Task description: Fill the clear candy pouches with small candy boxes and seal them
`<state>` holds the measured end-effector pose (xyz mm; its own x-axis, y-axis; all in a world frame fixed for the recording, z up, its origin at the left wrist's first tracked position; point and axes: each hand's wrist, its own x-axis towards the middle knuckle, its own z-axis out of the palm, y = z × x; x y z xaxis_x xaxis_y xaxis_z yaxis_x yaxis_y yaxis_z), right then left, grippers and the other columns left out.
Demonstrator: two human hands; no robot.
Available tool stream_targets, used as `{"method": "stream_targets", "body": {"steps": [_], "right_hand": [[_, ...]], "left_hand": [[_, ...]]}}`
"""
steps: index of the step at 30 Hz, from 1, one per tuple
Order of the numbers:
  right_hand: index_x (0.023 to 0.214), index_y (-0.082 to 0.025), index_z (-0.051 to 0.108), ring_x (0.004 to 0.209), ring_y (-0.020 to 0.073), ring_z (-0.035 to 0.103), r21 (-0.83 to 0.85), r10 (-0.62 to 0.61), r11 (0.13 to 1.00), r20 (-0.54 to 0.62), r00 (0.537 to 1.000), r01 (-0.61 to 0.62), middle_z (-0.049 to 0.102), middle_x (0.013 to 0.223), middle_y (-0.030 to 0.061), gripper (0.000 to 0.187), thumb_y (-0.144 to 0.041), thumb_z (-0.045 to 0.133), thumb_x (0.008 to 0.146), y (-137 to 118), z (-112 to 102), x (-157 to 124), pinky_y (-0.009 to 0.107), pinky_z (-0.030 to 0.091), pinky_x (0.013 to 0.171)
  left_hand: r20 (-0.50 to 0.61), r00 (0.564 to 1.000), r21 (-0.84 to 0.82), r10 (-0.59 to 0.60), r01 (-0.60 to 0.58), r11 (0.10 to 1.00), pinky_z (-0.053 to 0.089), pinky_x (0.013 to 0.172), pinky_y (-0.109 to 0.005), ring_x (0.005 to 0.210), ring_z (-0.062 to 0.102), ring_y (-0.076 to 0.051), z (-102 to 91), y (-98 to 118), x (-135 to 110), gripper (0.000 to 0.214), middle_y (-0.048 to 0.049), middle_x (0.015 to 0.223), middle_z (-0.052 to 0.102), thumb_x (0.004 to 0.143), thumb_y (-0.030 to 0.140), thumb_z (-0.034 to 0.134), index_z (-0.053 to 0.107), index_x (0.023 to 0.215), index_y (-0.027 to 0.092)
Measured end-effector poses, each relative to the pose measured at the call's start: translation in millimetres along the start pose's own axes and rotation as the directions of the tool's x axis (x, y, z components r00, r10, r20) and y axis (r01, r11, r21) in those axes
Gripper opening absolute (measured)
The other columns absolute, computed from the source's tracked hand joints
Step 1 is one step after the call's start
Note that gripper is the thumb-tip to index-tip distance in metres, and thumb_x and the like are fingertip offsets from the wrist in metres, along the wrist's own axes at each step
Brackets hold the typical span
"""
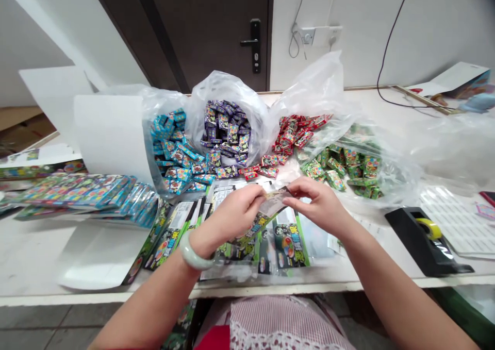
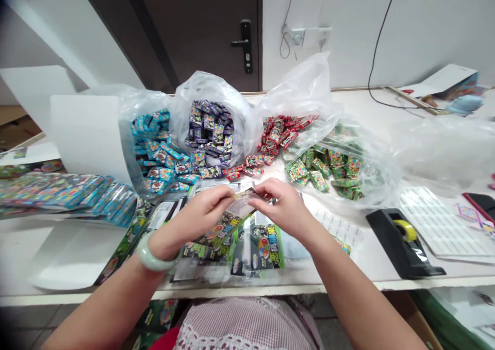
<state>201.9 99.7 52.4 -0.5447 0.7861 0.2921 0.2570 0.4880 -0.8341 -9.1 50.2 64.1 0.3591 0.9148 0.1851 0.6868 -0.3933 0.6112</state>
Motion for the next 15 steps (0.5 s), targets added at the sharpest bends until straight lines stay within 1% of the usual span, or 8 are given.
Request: {"method": "stream_targets", "body": {"steps": [2, 3, 4, 6, 8, 9, 12, 15], "right_hand": [[0.088, -0.020, 0.070, 0.075, 0.0164, 0.062, 0.126, 0.047, 0.989, 0.203, 0.978, -0.074, 0.070, 0.083, 0.0020, 0.016, -0.034, 0.064, 0.083, -2.2, -1.0, 0.2, 0.030, 0.051, 0.069], [0.091, -0.020, 0.071, 0.077, 0.0166, 0.064, 0.170, 0.066, 0.979, 0.269, 0.961, -0.115, 0.072, 0.084, 0.0017, 0.017, -0.034, 0.063, 0.085, -2.6, -1.7, 1.1, 0.031, 0.052, 0.071], [0.093, -0.021, 0.072, 0.079, 0.0169, 0.066, 0.196, 0.081, 0.970, 0.295, 0.952, -0.143, 0.073, 0.087, 0.0017, 0.019, -0.035, 0.062, 0.085, -2.6, -2.7, 2.4, 0.032, 0.053, 0.074], [0.094, -0.023, 0.074, 0.091, 0.0182, 0.067, 0.218, 0.104, 0.963, 0.238, 0.966, -0.158, 0.074, 0.099, 0.0030, 0.019, -0.034, 0.061, 0.086, -1.0, -5.0, 4.9, 0.035, 0.052, 0.085], [0.092, -0.024, 0.075, 0.104, 0.0196, 0.065, 0.252, 0.122, 0.954, 0.173, 0.977, -0.163, 0.072, 0.111, 0.0042, 0.018, -0.035, 0.063, 0.084, 2.2, -6.8, 5.7, 0.038, 0.048, 0.094], [0.092, -0.024, 0.075, 0.106, 0.0202, 0.064, 0.277, 0.135, 0.944, 0.165, 0.977, -0.177, 0.071, 0.115, 0.0046, 0.019, -0.036, 0.065, 0.083, 4.5, -7.1, 5.4, 0.039, 0.047, 0.097], [0.090, -0.023, 0.075, 0.103, 0.0213, 0.065, 0.345, 0.196, 0.907, 0.164, 0.967, -0.242, 0.072, 0.112, 0.0063, 0.023, -0.042, 0.068, 0.080, 12.3, -4.7, 2.6, 0.042, 0.046, 0.097], [0.092, -0.021, 0.075, 0.102, 0.0215, 0.065, 0.384, 0.231, 0.881, 0.162, 0.959, -0.277, 0.073, 0.108, 0.0068, 0.026, -0.043, 0.070, 0.078, 16.5, -1.0, 2.1, 0.043, 0.045, 0.098]], "left_hand": [[0.045, 0.996, 0.067, 0.079, -0.082, 0.994, 0.042, 0.065, -0.028, 0.073, 0.054, -0.016, -3.8, 2.2, 0.9, 0.016, -0.0026, 0.079, 0.058, 0.094, 0.017, 0.043, 0.056, 0.085, 0.016], [0.052, 0.991, 0.115, 0.123, -0.129, 0.985, 0.044, 0.066, -0.029, 0.074, 0.056, -0.016, -5.3, 3.0, 1.5, 0.015, -0.0035, 0.081, 0.060, 0.095, 0.018, 0.044, 0.056, 0.087, 0.015], [0.035, 0.986, 0.174, 0.166, -0.169, 0.970, 0.046, 0.067, -0.030, 0.076, 0.057, -0.018, -6.1, 3.4, 2.1, 0.013, -0.0050, 0.083, 0.061, 0.095, 0.019, 0.045, 0.057, 0.091, 0.015], [-0.061, 0.969, 0.303, 0.240, -0.211, 0.929, 0.050, 0.075, -0.036, 0.087, 0.061, -0.022, -5.1, 2.6, 2.6, 0.015, -0.0097, 0.093, 0.065, 0.094, 0.022, 0.049, 0.058, 0.101, 0.012], [-0.153, 0.946, 0.396, 0.284, -0.205, 0.895, 0.051, 0.084, -0.043, 0.099, 0.061, -0.027, -0.6, 0.2, 1.8, 0.026, -0.0144, 0.105, 0.065, 0.093, 0.025, 0.052, 0.054, 0.115, 0.010], [-0.168, 0.942, 0.424, 0.292, -0.198, 0.884, 0.051, 0.086, -0.044, 0.102, 0.061, -0.028, 2.4, -1.3, 0.9, 0.031, -0.0159, 0.110, 0.065, 0.093, 0.025, 0.053, 0.052, 0.120, 0.009], [-0.140, 0.956, 0.449, 0.259, -0.171, 0.877, 0.051, 0.089, -0.045, 0.106, 0.061, -0.029, 11.7, -5.7, -1.4, 0.039, -0.0186, 0.117, 0.063, 0.092, 0.024, 0.054, 0.048, 0.128, 0.009], [-0.083, 0.979, 0.410, 0.184, -0.135, 0.902, 0.050, 0.089, -0.043, 0.105, 0.062, -0.028, 17.4, -8.2, -1.0, 0.034, -0.0180, 0.115, 0.065, 0.093, 0.022, 0.050, 0.052, 0.126, 0.011]]}}
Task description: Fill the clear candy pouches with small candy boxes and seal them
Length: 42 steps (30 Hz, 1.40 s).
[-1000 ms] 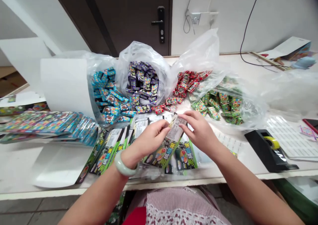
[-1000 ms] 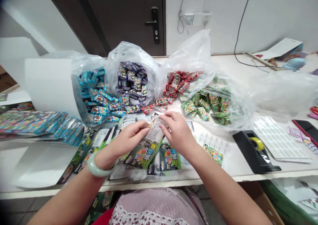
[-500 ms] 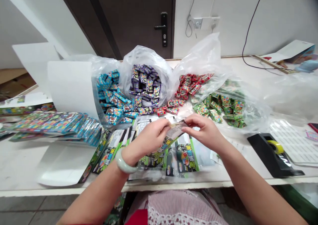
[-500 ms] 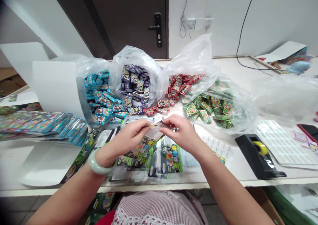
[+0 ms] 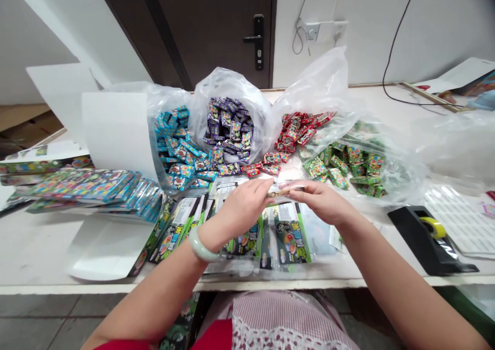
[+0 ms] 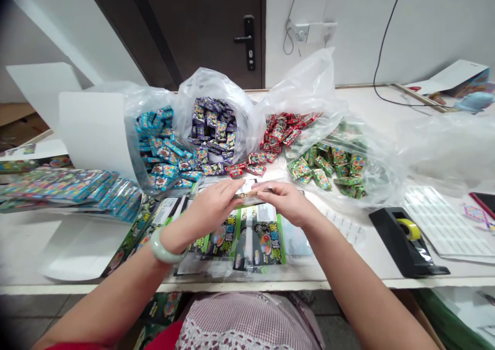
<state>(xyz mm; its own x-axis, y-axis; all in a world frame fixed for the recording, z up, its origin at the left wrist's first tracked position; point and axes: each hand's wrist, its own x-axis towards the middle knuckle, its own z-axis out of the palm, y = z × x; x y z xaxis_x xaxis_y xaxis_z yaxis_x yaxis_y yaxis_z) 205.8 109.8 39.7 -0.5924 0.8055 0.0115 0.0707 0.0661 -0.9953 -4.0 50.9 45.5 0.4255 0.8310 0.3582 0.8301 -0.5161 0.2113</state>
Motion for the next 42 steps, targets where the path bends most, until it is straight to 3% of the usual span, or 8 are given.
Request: {"method": "stream_targets", "body": {"steps": [7, 11, 15, 20, 24, 27, 33, 42], "right_hand": [[0.089, -0.020, 0.071, 0.094, 0.0233, 0.065, -0.259, -0.181, 0.955, -0.123, 0.976, 0.145, 0.072, 0.092, 0.0053, 0.022, -0.038, 0.059, 0.086, -12.2, 0.9, 0.3, 0.044, 0.049, 0.090], [0.125, -0.023, 0.054, 0.125, 0.0256, 0.047, -0.439, -0.475, 0.859, -0.493, 0.729, 0.263, 0.055, 0.131, 0.0111, 0.045, -0.034, 0.066, 0.082, 0.5, 12.2, -10.7, 0.046, 0.039, 0.104], [0.106, -0.022, 0.059, 0.099, 0.0224, 0.062, -0.024, -0.163, 0.986, -0.242, 0.957, 0.162, 0.066, 0.106, 0.0085, 0.034, -0.044, 0.066, 0.081, 23.4, 33.5, -11.3, 0.039, 0.053, 0.083], [0.068, -0.021, 0.052, 0.057, 0.0126, 0.055, 0.194, 0.046, 0.981, -0.274, 0.961, 0.008, 0.057, 0.061, -0.0036, 0.034, -0.049, 0.071, 0.072, 30.8, 37.8, 2.8, 0.027, 0.049, 0.055], [0.069, -0.021, 0.052, 0.058, 0.0115, 0.056, 0.231, 0.086, 0.973, -0.349, 0.933, -0.004, 0.059, 0.063, -0.0043, 0.032, -0.046, 0.072, 0.071, 33.1, 32.5, 4.8, 0.025, 0.049, 0.054], [0.082, -0.021, 0.058, 0.072, 0.0160, 0.064, 0.233, 0.123, 0.970, -0.204, 0.971, -0.074, 0.068, 0.077, -0.0004, 0.028, -0.041, 0.074, 0.070, 38.9, 39.8, -1.9, 0.032, 0.055, 0.067], [0.084, -0.022, 0.060, 0.076, 0.0185, 0.069, 0.298, 0.230, 0.931, -0.022, 0.973, -0.213, 0.072, 0.084, 0.0015, 0.028, -0.037, 0.077, 0.067, 53.0, 61.5, -25.2, 0.038, 0.056, 0.078], [0.105, -0.024, 0.063, 0.087, 0.0195, 0.069, 0.291, 0.253, 0.888, 0.341, 0.905, -0.358, 0.072, 0.096, 0.0024, 0.033, -0.040, 0.072, 0.077, 63.3, 57.6, -73.8, 0.042, 0.056, 0.082]], "left_hand": [[-0.048, 0.987, -0.239, -0.154, 0.138, 0.961, 0.049, 0.077, -0.034, 0.086, 0.065, -0.022, 2.2, -7.4, 3.0, 0.027, -0.0113, 0.096, 0.070, 0.095, 0.023, 0.043, 0.063, 0.111, 0.015], [-0.134, 0.916, -0.549, -0.378, 0.249, 0.798, 0.047, 0.080, -0.029, 0.087, 0.064, -0.019, -2.4, -13.2, 1.5, 0.025, -0.0060, 0.099, 0.071, 0.093, 0.025, 0.049, 0.065, 0.111, 0.017], [-0.022, 0.852, -0.789, -0.523, 0.307, 0.533, 0.048, 0.078, -0.028, 0.083, 0.062, -0.018, 4.6, -8.4, 6.3, 0.020, -0.0023, 0.088, 0.070, 0.086, 0.031, 0.058, 0.069, 0.093, 0.016], [0.310, 0.769, -0.946, -0.559, 0.308, -0.101, 0.050, 0.068, -0.028, 0.069, 0.062, -0.017, 23.2, -3.8, 7.6, 0.033, -0.0027, 0.076, 0.068, 0.077, 0.046, 0.066, 0.066, 0.086, 0.015], [0.406, 0.804, -0.904, -0.434, 0.424, -0.060, 0.050, 0.071, -0.027, 0.074, 0.063, -0.016, 26.2, -3.8, -12.1, 0.034, -0.0034, 0.087, 0.070, 0.076, 0.037, 0.072, 0.066, 0.101, 0.016], [0.376, 0.777, -0.911, -0.504, 0.409, -0.050, 0.050, 0.073, -0.026, 0.075, 0.062, -0.014, 30.1, -0.3, -31.1, 0.028, -0.0028, 0.086, 0.070, 0.077, 0.031, 0.072, 0.065, 0.099, 0.016], [0.530, 0.698, -0.843, -0.481, 0.371, -0.390, 0.052, 0.065, -0.025, 0.068, 0.065, -0.014, 39.8, 4.2, -44.0, 0.036, -0.0044, 0.085, 0.072, 0.072, 0.038, 0.077, 0.063, 0.097, 0.017], [0.435, 0.712, -0.895, -0.551, 0.274, -0.353, 0.053, 0.074, -0.029, 0.087, 0.067, -0.019, 38.3, 14.4, -37.6, 0.040, -0.0067, 0.096, 0.071, 0.074, 0.036, 0.074, 0.059, 0.105, 0.016]]}}
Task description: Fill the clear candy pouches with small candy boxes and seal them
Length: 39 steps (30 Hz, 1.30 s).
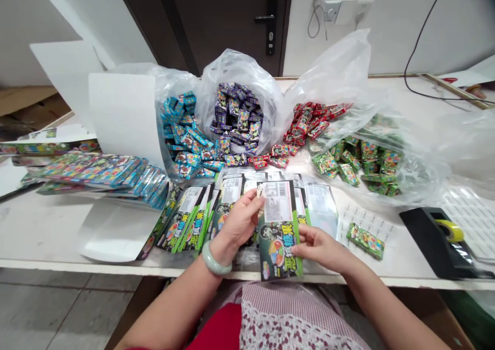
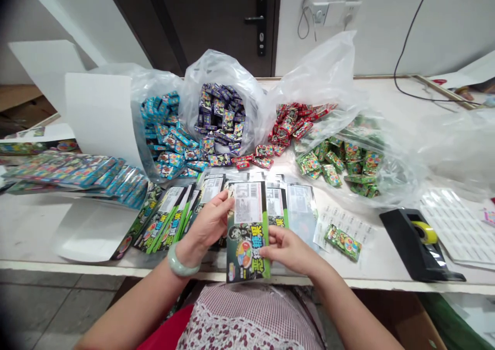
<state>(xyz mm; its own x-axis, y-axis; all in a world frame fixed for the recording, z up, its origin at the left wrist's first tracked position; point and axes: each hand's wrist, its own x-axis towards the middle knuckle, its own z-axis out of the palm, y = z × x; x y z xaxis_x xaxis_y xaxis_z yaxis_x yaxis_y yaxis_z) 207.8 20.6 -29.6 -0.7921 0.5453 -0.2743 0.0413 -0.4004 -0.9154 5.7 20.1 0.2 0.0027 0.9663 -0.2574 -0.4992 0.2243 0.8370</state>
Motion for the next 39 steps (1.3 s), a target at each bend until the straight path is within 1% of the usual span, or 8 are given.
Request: {"method": "stream_targets", "body": {"steps": [4, 8, 11, 15, 23, 28, 32, 39], "right_hand": [[0.111, -0.026, 0.057, 0.094, 0.0220, 0.067, -0.176, -0.145, 0.977, -0.119, 0.982, 0.123, 0.068, 0.106, 0.0065, 0.038, -0.037, 0.072, 0.078, -10.1, -3.4, -13.5, 0.046, 0.055, 0.087], [0.120, -0.026, 0.039, 0.077, 0.0174, 0.067, -0.361, -0.370, 0.909, -0.474, 0.799, 0.207, 0.063, 0.098, 0.0046, 0.057, -0.036, 0.074, 0.075, -26.4, -12.0, -8.0, 0.035, 0.057, 0.070], [0.120, -0.026, 0.040, 0.064, 0.0129, 0.063, -0.445, -0.435, 0.872, -0.512, 0.741, 0.204, 0.060, 0.092, 0.0009, 0.051, -0.038, 0.069, 0.080, -27.5, -13.4, 1.0, 0.030, 0.055, 0.062], [0.121, -0.027, 0.045, 0.069, 0.0137, 0.063, -0.431, -0.483, 0.860, -0.515, 0.708, 0.273, 0.060, 0.094, 0.0021, 0.043, -0.036, 0.065, 0.083, -21.2, -7.2, 4.1, 0.031, 0.054, 0.066], [0.101, -0.022, 0.060, 0.063, 0.0139, 0.059, -0.492, -0.359, 0.859, -0.382, 0.852, 0.142, 0.063, 0.079, 0.0008, 0.018, -0.033, 0.060, 0.086, -46.3, -6.0, -5.9, 0.028, 0.049, 0.058], [0.079, -0.021, 0.061, 0.080, 0.0170, 0.059, -0.595, -0.439, 0.786, -0.344, 0.830, 0.169, 0.063, 0.086, 0.0044, 0.015, -0.033, 0.059, 0.087, -61.8, -9.7, 0.6, 0.028, 0.048, 0.062], [0.105, -0.024, 0.057, 0.074, 0.0150, 0.059, -0.421, -0.373, 0.881, -0.335, 0.865, 0.216, 0.060, 0.083, 0.0014, 0.022, -0.031, 0.063, 0.085, -67.6, -10.6, 5.2, 0.026, 0.047, 0.056], [0.084, -0.021, 0.061, 0.089, 0.0169, 0.059, -0.672, -0.456, 0.708, -0.202, 0.866, 0.216, 0.062, 0.095, 0.0052, 0.008, -0.028, 0.061, 0.087, -78.1, 2.9, -5.2, 0.027, 0.048, 0.065]], "left_hand": [[0.000, 1.000, 0.140, 0.001, -0.001, 0.990, 0.052, 0.074, -0.027, 0.085, 0.065, -0.015, -3.8, -13.9, -12.6, 0.035, -0.0056, 0.098, 0.070, 0.074, 0.034, 0.072, 0.059, 0.103, 0.019], [0.011, 1.000, 0.162, 0.021, -0.022, 0.987, 0.053, 0.074, -0.029, 0.078, 0.065, -0.015, 1.6, -20.4, -22.2, 0.057, -0.0027, 0.090, 0.070, 0.074, 0.031, 0.071, 0.046, 0.124, 0.023], [0.040, 0.997, 0.167, 0.059, -0.065, 0.984, 0.053, 0.075, -0.031, 0.077, 0.065, -0.015, 6.3, -19.1, -28.1, 0.080, -0.0008, 0.091, 0.068, 0.076, 0.030, 0.070, 0.023, 0.142, 0.029], [0.119, 0.989, 0.296, 0.089, -0.121, 0.948, 0.050, 0.068, -0.026, 0.067, 0.058, -0.011, -3.4, -14.3, -30.3, 0.058, 0.0021, 0.080, 0.062, 0.082, 0.034, 0.065, 0.038, 0.133, 0.027], [0.130, 0.988, 0.551, 0.083, -0.142, 0.822, 0.042, 0.055, -0.023, 0.059, 0.047, -0.010, -19.1, 4.2, -24.6, 0.019, 0.0043, 0.070, 0.050, 0.093, 0.037, 0.048, 0.053, 0.104, 0.022], [0.178, 0.947, 0.562, 0.269, -0.322, 0.762, 0.047, 0.083, -0.029, 0.093, 0.060, -0.015, -9.8, 15.7, -28.1, 0.013, -0.0053, 0.100, 0.067, 0.090, 0.028, 0.055, 0.061, 0.087, 0.018], [0.117, 0.975, 0.386, 0.192, -0.222, 0.895, 0.049, 0.068, -0.024, 0.081, 0.064, -0.013, -8.3, 21.9, -25.5, 0.021, -0.0044, 0.096, 0.073, 0.084, 0.026, 0.065, 0.062, 0.105, 0.021], [0.178, 0.963, 0.448, 0.203, -0.263, 0.854, 0.052, 0.079, -0.027, 0.086, 0.066, -0.015, -3.2, 34.9, -31.7, 0.007, -0.0041, 0.091, 0.074, 0.077, 0.021, 0.070, 0.072, 0.083, 0.019]]}}
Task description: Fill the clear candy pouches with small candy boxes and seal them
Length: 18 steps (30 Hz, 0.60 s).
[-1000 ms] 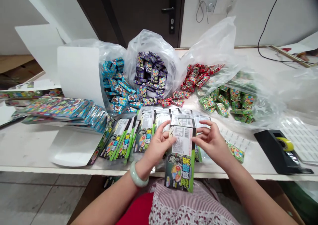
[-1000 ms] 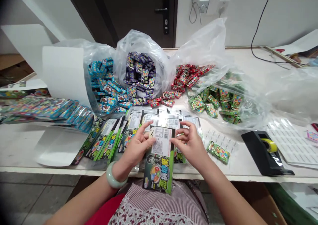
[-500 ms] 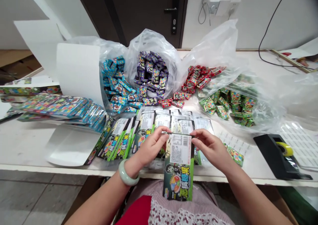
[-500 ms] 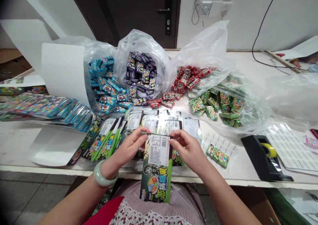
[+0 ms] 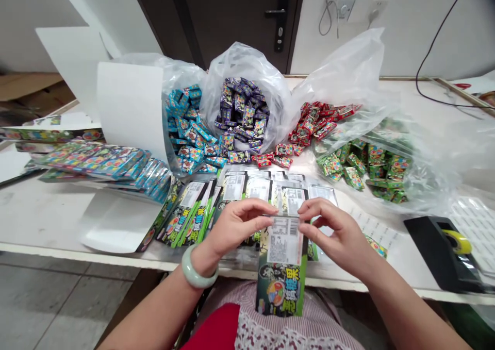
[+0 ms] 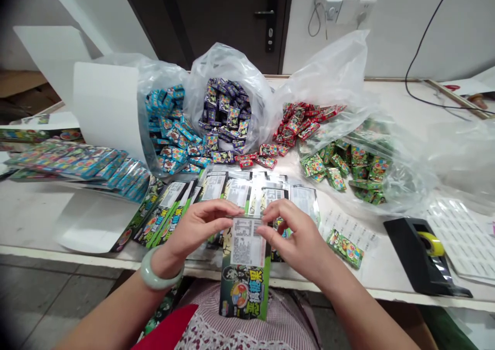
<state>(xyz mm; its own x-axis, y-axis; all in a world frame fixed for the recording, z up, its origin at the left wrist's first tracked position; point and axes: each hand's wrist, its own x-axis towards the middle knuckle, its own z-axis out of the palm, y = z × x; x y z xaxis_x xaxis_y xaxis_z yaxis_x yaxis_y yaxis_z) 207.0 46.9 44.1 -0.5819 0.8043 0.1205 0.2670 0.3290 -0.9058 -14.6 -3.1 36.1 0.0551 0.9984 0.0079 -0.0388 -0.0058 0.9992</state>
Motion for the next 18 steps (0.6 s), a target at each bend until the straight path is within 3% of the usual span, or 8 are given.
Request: {"method": "stream_targets", "body": {"steps": [5, 9, 13, 18], "right_hand": [[0.088, -0.020, 0.059, 0.069, 0.0138, 0.057, 0.159, 0.196, 0.966, 0.059, 0.979, -0.203, 0.061, 0.082, 0.0017, 0.013, -0.031, 0.063, 0.082, -5.6, 2.0, 13.1, 0.026, 0.046, 0.056], [0.080, -0.020, 0.058, 0.060, 0.0118, 0.053, 0.163, 0.228, 0.955, 0.136, 0.964, -0.249, 0.058, 0.072, -0.0007, 0.010, -0.030, 0.060, 0.083, -11.0, 1.1, 21.9, 0.025, 0.043, 0.053], [0.081, -0.021, 0.060, 0.072, 0.0143, 0.057, 0.027, 0.092, 0.995, 0.152, 0.984, -0.097, 0.060, 0.080, 0.0012, 0.012, -0.027, 0.055, 0.089, -16.0, -2.5, 15.3, 0.027, 0.046, 0.061], [0.103, -0.025, 0.060, 0.099, 0.0156, 0.057, -0.071, -0.134, 0.987, 0.114, 0.984, 0.143, 0.059, 0.104, 0.0034, 0.012, -0.021, 0.056, 0.093, -6.1, 0.2, -4.7, 0.029, 0.047, 0.083]], "left_hand": [[-0.089, 0.995, 0.004, -0.042, 0.042, 0.999, 0.049, 0.064, -0.024, 0.069, 0.061, -0.012, 8.4, 8.8, 6.7, 0.007, -0.0017, 0.075, 0.068, 0.073, 0.022, 0.069, 0.067, 0.076, 0.016], [-0.090, 0.994, 0.024, -0.055, 0.057, 0.998, 0.045, 0.060, -0.024, 0.063, 0.056, -0.010, 8.6, 11.2, 9.9, 0.007, 0.0002, 0.069, 0.062, 0.071, 0.020, 0.069, 0.063, 0.072, 0.015], [0.031, 0.999, 0.016, 0.012, -0.013, 1.000, 0.048, 0.070, -0.027, 0.073, 0.060, -0.013, 0.0, 7.3, 3.3, 0.008, -0.0029, 0.077, 0.065, 0.080, 0.021, 0.064, 0.063, 0.074, 0.016], [0.111, 0.987, 0.006, 0.120, -0.121, 0.993, 0.049, 0.080, -0.030, 0.091, 0.063, -0.016, -7.7, -5.1, -9.4, 0.002, -0.0057, 0.094, 0.066, 0.084, 0.018, 0.064, 0.065, 0.085, 0.018]]}}
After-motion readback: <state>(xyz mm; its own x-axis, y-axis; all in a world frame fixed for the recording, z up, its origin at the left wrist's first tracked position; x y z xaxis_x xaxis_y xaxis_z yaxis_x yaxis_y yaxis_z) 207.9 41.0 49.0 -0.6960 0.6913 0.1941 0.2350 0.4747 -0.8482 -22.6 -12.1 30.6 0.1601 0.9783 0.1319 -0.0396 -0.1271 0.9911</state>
